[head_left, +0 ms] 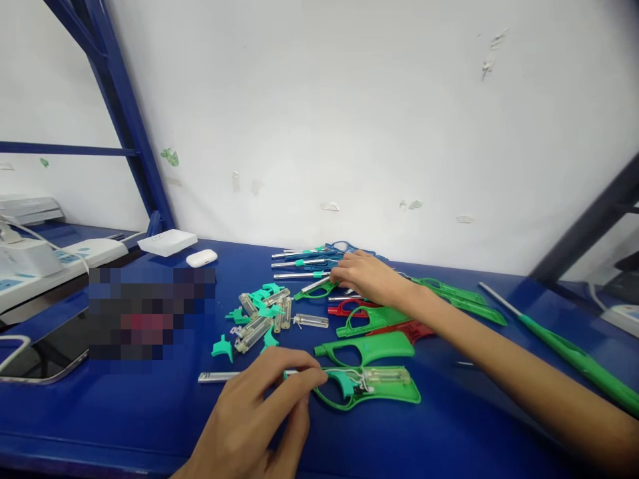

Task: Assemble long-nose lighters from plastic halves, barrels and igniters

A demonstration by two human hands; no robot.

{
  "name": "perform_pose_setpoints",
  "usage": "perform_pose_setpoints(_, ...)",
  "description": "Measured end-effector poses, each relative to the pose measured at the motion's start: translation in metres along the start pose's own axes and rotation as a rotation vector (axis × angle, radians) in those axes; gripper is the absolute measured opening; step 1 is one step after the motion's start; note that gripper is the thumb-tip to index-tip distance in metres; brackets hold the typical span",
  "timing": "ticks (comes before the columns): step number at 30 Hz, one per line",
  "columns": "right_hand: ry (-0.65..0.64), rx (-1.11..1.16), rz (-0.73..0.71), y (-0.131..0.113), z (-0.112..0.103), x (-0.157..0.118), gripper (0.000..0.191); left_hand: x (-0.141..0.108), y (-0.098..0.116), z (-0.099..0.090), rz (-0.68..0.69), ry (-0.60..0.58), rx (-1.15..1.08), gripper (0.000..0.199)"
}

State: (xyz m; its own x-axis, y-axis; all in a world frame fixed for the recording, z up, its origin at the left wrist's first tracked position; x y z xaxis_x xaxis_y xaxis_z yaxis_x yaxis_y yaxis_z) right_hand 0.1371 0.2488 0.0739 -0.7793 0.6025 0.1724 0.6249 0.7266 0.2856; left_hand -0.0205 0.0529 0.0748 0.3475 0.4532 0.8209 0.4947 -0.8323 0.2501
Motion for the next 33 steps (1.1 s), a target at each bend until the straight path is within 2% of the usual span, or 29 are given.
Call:
perform_pose_setpoints(4,0.009,0.083,0.015,0.006,0.001,0.003,0.033,-0.002,0.0,0.001,-0.007,-0.025,0.005,0.041)
perform_pose_setpoints(10,0.042,0.281,0.109,0.027,-0.002,0.014,0.033,-0.002,0.0,0.0,-0.009,-0.018,0.01,0.041)
perform_pose_setpoints(13,0.069,0.405,0.132,0.035,-0.005,0.016,0.033,0.003,0.002,-0.001,-0.008,0.009,0.044,0.032)
perform_pose_setpoints(16,0.115,0.504,0.163,0.043,-0.007,0.017,0.033,0.012,0.006,-0.002,0.009,0.05,0.099,0.021)
perform_pose_setpoints(22,0.265,0.53,0.181,0.055,-0.021,0.009,0.034,0.017,0.009,-0.003,0.028,0.063,0.152,0.02)
perform_pose_setpoints(26,0.471,0.378,0.113,0.038,-0.047,-0.026,0.03,0.006,0.004,-0.003,-0.004,0.028,0.102,0.025)
perform_pose_setpoints(29,0.65,0.17,0.004,0.007,-0.069,-0.066,0.022,0.001,0.003,-0.001,-0.019,-0.015,0.031,0.038)
perform_pose_setpoints(33,0.789,-0.064,-0.13,-0.036,-0.087,-0.108,0.02,0.0,0.004,0.001,-0.005,-0.031,0.008,0.039)
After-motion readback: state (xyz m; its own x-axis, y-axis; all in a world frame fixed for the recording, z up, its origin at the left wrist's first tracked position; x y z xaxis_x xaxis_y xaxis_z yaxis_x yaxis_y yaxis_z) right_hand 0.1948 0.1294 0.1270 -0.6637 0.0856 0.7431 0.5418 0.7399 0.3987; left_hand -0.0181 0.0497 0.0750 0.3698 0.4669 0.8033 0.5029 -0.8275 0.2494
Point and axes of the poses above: each hand's wrist, its own x-axis towards the middle knuckle, its own z-axis out of the palm, y = z × x, the point moved 8 cm from there along x, towards the middle knuckle, and after that the axes turned 3 degrees about z, right-handed, at the moved point
